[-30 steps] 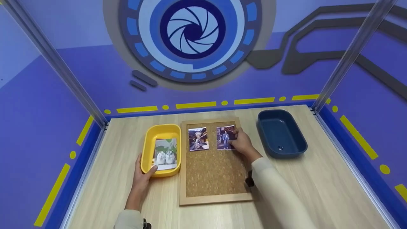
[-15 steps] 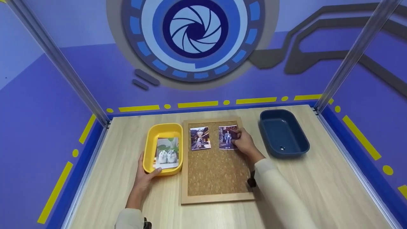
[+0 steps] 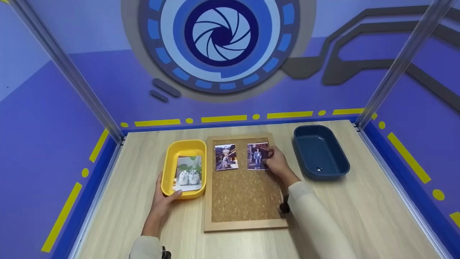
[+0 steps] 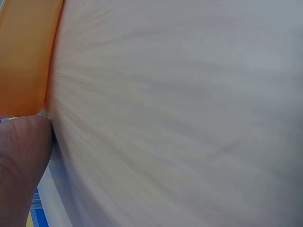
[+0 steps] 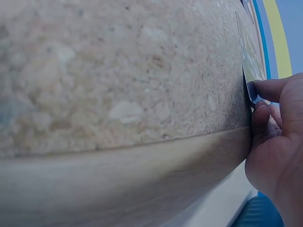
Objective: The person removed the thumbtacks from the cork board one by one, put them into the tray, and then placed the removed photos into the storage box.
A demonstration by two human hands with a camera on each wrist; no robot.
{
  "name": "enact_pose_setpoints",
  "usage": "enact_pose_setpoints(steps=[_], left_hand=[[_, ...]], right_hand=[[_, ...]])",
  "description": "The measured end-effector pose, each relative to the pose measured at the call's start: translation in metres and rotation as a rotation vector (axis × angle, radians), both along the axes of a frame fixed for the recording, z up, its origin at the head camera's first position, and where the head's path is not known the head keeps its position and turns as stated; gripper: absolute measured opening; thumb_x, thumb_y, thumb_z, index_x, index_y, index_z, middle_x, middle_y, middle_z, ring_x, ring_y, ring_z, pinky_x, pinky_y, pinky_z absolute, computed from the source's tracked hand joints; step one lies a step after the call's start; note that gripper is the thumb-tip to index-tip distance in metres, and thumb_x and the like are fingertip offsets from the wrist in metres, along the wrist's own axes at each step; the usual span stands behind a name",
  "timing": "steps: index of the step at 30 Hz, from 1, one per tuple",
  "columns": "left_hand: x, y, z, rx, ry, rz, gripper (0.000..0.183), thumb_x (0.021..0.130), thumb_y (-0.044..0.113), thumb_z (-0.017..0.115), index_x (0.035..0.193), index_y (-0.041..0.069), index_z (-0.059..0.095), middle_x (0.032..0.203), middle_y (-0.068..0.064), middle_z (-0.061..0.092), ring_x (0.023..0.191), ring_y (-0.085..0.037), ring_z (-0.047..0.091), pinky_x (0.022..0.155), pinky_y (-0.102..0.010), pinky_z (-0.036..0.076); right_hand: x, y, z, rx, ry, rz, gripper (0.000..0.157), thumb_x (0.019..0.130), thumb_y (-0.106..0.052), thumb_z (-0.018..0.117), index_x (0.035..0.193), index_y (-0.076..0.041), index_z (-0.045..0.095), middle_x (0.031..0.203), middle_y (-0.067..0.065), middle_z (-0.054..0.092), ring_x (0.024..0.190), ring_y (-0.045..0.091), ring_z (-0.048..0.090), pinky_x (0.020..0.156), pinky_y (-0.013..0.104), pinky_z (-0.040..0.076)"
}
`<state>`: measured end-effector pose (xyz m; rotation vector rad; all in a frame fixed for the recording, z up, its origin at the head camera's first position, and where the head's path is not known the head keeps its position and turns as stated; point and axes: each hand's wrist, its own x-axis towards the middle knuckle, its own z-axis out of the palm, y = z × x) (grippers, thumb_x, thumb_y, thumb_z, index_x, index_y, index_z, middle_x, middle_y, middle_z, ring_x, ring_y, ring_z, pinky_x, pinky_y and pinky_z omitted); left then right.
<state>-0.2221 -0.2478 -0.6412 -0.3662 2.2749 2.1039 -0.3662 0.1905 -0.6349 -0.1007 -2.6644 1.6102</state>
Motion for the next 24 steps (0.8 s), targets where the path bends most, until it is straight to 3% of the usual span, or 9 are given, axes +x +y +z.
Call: enact_pose_setpoints(steps=[4, 12, 24], left_hand=[[-0.0009, -0.0002, -0.0001, -0.012, 0.02, -0.007, 0.115, 0.095, 0.013, 0.08, 0.173, 0.032, -0.002, 0.182, -0.007, 0.012, 0.168, -0.032, 0.015, 0.139, -0.055, 0.012], [-0.0023, -0.0023, 0.0023, -0.037, -0.01, 0.005, 0.112, 0.096, 0.016, 0.079, 0.173, 0.034, 0.0, 0.182, -0.004, 0.012, 0.169, -0.03, 0.013, 0.139, -0.054, 0.011], [-0.0007, -0.0014, 0.0022, -0.014, -0.029, 0.007, 0.113, 0.096, 0.018, 0.08, 0.173, 0.036, 0.0, 0.183, -0.002, 0.012, 0.169, -0.029, 0.014, 0.139, -0.053, 0.012]], right_hand=[[0.0, 0.0011, 0.0001, -0.013, 0.025, -0.006, 0.042, 0.084, 0.009, 0.066, 0.125, 0.007, 0.057, 0.1, 0.009, 0.053, 0.093, 0.021, 0.051, 0.082, 0.028, 0.043], [-0.0021, 0.0, 0.0036, -0.025, -0.019, 0.002, 0.042, 0.089, 0.009, 0.065, 0.129, 0.005, 0.057, 0.106, 0.013, 0.054, 0.1, 0.025, 0.052, 0.087, 0.032, 0.044], [-0.0006, 0.0, 0.0002, -0.055, 0.009, -0.007, 0.041, 0.084, 0.012, 0.067, 0.125, 0.007, 0.059, 0.101, 0.012, 0.055, 0.091, 0.019, 0.05, 0.08, 0.024, 0.043]])
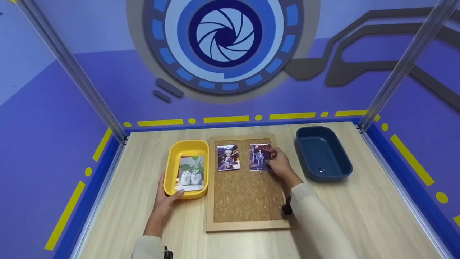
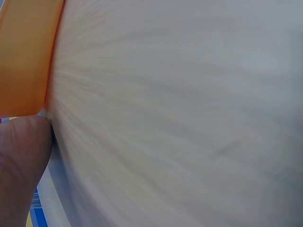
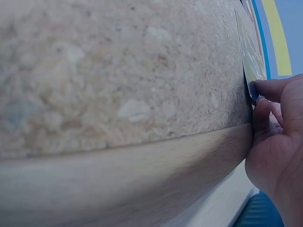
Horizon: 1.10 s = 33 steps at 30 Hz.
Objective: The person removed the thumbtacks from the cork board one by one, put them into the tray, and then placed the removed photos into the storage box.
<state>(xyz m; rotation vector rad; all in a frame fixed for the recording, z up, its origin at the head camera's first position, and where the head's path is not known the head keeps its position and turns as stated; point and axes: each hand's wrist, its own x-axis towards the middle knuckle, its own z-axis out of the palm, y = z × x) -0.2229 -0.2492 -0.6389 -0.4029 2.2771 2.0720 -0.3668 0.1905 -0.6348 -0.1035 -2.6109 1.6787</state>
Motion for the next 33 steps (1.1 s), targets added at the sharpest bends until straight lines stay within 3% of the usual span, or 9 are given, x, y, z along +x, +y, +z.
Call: enact_pose_setpoints(steps=[13, 25, 33], left_hand=[[0.0006, 0.0001, -0.0031, 0.002, -0.012, 0.009, 0.111, 0.096, 0.018, 0.079, 0.173, 0.037, 0.0, 0.182, -0.001, 0.013, 0.168, -0.028, 0.015, 0.139, -0.053, 0.013], [0.0011, 0.0012, -0.0023, 0.006, 0.003, 0.011, 0.112, 0.096, 0.017, 0.08, 0.173, 0.036, 0.0, 0.182, -0.001, 0.014, 0.168, -0.028, 0.017, 0.139, -0.051, 0.013], [0.0007, 0.0004, -0.003, 0.001, 0.01, 0.007, 0.112, 0.095, 0.019, 0.081, 0.173, 0.036, 0.001, 0.182, -0.002, 0.015, 0.168, -0.028, 0.018, 0.139, -0.051, 0.015]], right_hand=[[0.0014, 0.0019, -0.0017, -0.053, -0.052, -0.002, 0.039, 0.088, 0.012, 0.066, 0.126, 0.006, 0.058, 0.103, 0.012, 0.054, 0.09, 0.019, 0.05, 0.076, 0.023, 0.045], [0.0011, 0.0023, 0.0031, -0.046, -0.061, -0.002, 0.041, 0.09, 0.01, 0.065, 0.129, 0.005, 0.058, 0.107, 0.013, 0.054, 0.095, 0.022, 0.05, 0.08, 0.026, 0.045], [0.0016, 0.0022, 0.0025, -0.066, -0.039, 0.0, 0.039, 0.089, 0.012, 0.065, 0.127, 0.007, 0.059, 0.104, 0.013, 0.054, 0.089, 0.019, 0.05, 0.077, 0.025, 0.045]])
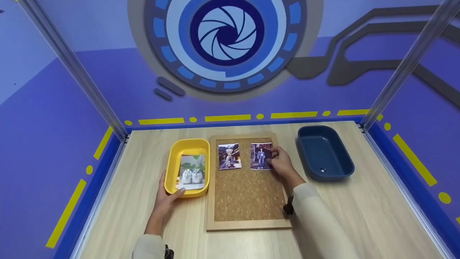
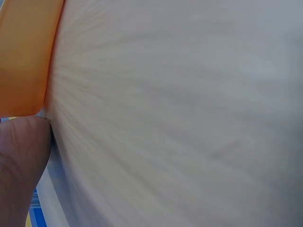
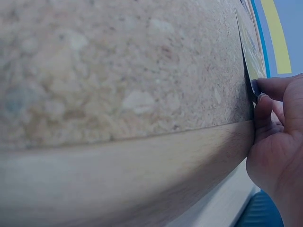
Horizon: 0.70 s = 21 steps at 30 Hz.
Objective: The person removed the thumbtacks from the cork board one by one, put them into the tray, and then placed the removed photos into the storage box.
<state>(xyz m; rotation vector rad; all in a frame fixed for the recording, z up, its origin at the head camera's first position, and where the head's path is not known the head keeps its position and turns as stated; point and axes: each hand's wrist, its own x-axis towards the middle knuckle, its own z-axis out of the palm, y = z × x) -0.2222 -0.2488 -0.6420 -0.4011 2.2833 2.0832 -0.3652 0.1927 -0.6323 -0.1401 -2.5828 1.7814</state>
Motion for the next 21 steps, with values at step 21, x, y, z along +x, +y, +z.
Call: enact_pose_setpoints(steps=[21], left_hand=[[-0.0021, 0.0013, -0.0009, 0.012, 0.016, 0.003, 0.112, 0.095, 0.018, 0.081, 0.173, 0.037, 0.003, 0.182, 0.001, 0.015, 0.168, -0.026, 0.018, 0.139, -0.05, 0.015]], right_hand=[[-0.0026, 0.0027, -0.0029, -0.058, 0.013, -0.011, 0.038, 0.087, 0.016, 0.061, 0.125, 0.009, 0.059, 0.098, 0.009, 0.052, 0.091, 0.019, 0.049, 0.075, 0.019, 0.041]])
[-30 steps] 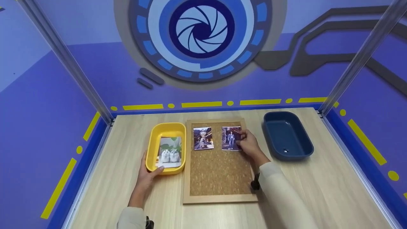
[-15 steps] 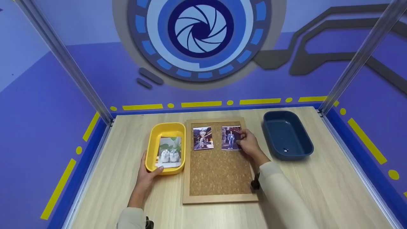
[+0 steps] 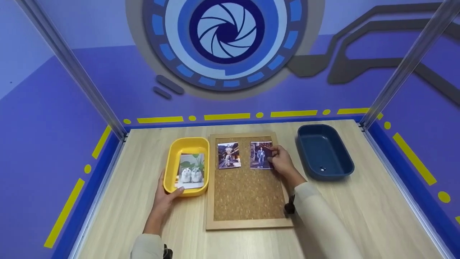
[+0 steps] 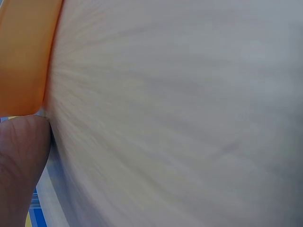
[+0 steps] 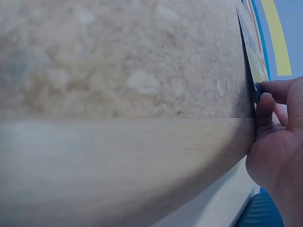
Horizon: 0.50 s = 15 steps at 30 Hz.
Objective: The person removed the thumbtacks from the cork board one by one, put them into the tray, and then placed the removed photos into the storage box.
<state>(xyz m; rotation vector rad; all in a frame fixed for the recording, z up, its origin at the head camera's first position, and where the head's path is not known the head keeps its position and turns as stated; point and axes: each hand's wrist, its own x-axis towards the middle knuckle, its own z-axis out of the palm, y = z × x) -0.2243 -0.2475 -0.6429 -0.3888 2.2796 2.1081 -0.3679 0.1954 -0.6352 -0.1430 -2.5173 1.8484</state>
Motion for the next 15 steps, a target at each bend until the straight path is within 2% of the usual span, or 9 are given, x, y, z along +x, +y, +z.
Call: enact_pose_setpoints(steps=[8, 13, 15], left_hand=[[0.001, -0.001, 0.001, -0.007, 0.005, -0.006, 0.11, 0.097, 0.016, 0.079, 0.173, 0.034, 0.002, 0.182, 0.0, 0.015, 0.169, -0.027, 0.018, 0.139, -0.05, 0.016], [0.002, 0.0, 0.002, 0.011, -0.004, -0.007, 0.11, 0.096, 0.017, 0.079, 0.173, 0.037, 0.003, 0.182, 0.0, 0.016, 0.168, -0.025, 0.019, 0.138, -0.048, 0.02], [0.003, 0.0, 0.001, 0.004, -0.008, -0.008, 0.11, 0.097, 0.017, 0.079, 0.173, 0.038, 0.002, 0.182, 0.0, 0.015, 0.168, -0.026, 0.018, 0.138, -0.048, 0.02]], right_hand=[[0.005, 0.0, 0.002, -0.081, -0.019, -0.025, 0.039, 0.088, 0.018, 0.057, 0.126, 0.012, 0.057, 0.097, 0.007, 0.049, 0.093, 0.019, 0.049, 0.075, 0.018, 0.042], [0.012, -0.001, 0.005, -0.132, -0.022, -0.029, 0.039, 0.087, 0.019, 0.057, 0.125, 0.013, 0.057, 0.096, 0.007, 0.049, 0.089, 0.017, 0.048, 0.069, 0.016, 0.042], [0.015, -0.002, 0.006, -0.148, -0.027, -0.022, 0.038, 0.088, 0.018, 0.057, 0.126, 0.012, 0.056, 0.096, 0.007, 0.049, 0.082, 0.015, 0.048, 0.061, 0.017, 0.041]])
